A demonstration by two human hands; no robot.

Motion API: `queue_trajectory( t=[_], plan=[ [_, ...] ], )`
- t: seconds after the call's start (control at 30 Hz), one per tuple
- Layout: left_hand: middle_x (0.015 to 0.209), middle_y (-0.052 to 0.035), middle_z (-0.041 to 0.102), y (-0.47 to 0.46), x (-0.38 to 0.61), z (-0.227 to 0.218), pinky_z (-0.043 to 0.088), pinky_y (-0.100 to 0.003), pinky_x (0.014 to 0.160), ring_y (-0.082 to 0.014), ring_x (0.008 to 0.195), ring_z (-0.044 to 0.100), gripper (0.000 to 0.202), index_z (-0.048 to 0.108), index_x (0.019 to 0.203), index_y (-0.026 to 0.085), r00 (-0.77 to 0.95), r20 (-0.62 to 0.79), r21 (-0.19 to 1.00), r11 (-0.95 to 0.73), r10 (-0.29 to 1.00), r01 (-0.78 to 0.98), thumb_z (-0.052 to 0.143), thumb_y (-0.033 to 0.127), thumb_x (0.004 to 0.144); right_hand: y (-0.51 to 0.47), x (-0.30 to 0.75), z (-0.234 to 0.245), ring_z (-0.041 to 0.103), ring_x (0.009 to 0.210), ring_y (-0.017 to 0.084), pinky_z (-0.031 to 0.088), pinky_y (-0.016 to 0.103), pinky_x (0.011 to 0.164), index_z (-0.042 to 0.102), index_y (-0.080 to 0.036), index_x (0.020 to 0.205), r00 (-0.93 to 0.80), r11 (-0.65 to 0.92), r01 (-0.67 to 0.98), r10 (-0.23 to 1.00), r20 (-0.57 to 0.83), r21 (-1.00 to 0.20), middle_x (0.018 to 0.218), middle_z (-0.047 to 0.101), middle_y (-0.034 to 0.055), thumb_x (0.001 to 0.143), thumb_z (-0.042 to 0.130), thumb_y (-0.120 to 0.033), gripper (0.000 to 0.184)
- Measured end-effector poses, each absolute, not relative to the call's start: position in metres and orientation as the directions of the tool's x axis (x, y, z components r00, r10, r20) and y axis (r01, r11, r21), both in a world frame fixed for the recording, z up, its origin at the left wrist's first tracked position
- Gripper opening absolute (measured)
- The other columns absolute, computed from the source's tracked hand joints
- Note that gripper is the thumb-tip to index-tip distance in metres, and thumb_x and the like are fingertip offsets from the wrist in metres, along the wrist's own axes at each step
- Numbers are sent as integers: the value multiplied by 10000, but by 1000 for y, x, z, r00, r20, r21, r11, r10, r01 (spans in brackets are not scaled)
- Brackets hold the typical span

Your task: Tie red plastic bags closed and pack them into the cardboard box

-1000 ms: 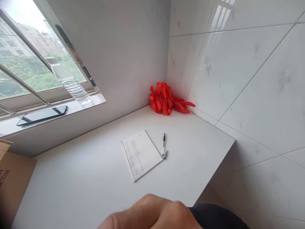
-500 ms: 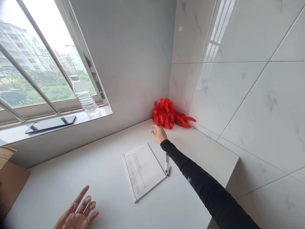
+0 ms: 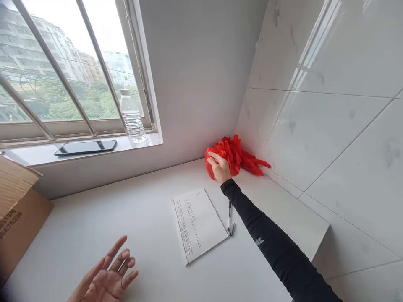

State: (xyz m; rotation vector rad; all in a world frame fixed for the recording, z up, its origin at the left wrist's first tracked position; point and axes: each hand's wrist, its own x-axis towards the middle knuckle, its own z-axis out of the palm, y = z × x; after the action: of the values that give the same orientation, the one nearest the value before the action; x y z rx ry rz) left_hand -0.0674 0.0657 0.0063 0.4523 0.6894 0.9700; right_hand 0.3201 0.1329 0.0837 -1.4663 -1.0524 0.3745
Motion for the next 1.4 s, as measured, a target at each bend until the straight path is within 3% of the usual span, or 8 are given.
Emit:
queue_trajectory(
  t=[0.17,0.37,0.47,0.57,0.77,0.93,1.17,1.4],
  plan=[
    [1266,-183,622,47,-53,17,579,-472,889,-312,1115,612,501,532,1401,154,601,-314,584,649,735,-489,488,408,971,57,227,95,569,1250,233,422,420,1117,625,-225,1279,263,408,77,872,413,-910,1294,654,57,941,537,-323,363],
    [1288,-163,636,34,-54,2,537,-516,931,-357,1158,614,519,593,1327,178,542,-218,578,555,811,-598,507,522,948,-5,152,74,651,997,214,528,392,950,728,-237,1043,-165,248,-147,948,271,-957,1065,692,59,962,567,-342,209],
    [1297,-97,648,33,-59,-4,486,-420,1028,-299,1218,592,435,603,1306,228,391,-168,631,403,905,-663,630,392,904,8,145,44,622,714,159,544,310,704,665,-233,958,-28,139,-271,988,152,-953,789,656,11,958,569,-443,231],
    [1280,-116,650,33,-57,-4,431,-427,1086,-317,1231,585,531,572,1329,214,395,-88,699,339,914,-630,725,329,834,25,145,19,558,666,126,478,238,593,619,-231,973,23,-7,-327,1000,-16,-945,780,623,-5,949,557,-521,297],
    [1337,-152,591,35,-47,-6,462,-436,1044,-340,1232,568,737,486,1395,227,393,-88,825,288,915,-486,825,289,744,20,138,0,632,825,165,509,319,813,620,-219,1154,-266,-141,-347,963,-47,-927,964,675,32,918,624,-498,365],
    [1412,-124,515,34,-43,-8,420,-431,1094,-322,1304,503,839,406,1445,284,316,-109,854,251,943,-455,844,261,729,14,142,-5,630,789,157,496,279,750,666,-204,1024,-210,-118,-346,977,-46,-931,890,691,19,905,669,-413,241],
    [1357,-170,582,32,-40,-8,481,-441,1013,-329,1252,554,519,527,1378,204,500,-255,769,487,828,-414,603,454,929,11,153,6,620,810,178,498,298,770,639,-244,953,-14,-17,-411,1000,-12,-912,911,673,15,909,660,-411,175],
    [1341,-132,605,32,-39,-6,452,-384,1029,-313,1255,546,442,621,1264,216,469,-148,845,358,871,-398,739,306,848,11,155,-1,618,673,162,495,269,579,635,-238,1134,-178,-153,-453,981,-79,-878,858,681,40,974,511,-506,336]
  ],
)
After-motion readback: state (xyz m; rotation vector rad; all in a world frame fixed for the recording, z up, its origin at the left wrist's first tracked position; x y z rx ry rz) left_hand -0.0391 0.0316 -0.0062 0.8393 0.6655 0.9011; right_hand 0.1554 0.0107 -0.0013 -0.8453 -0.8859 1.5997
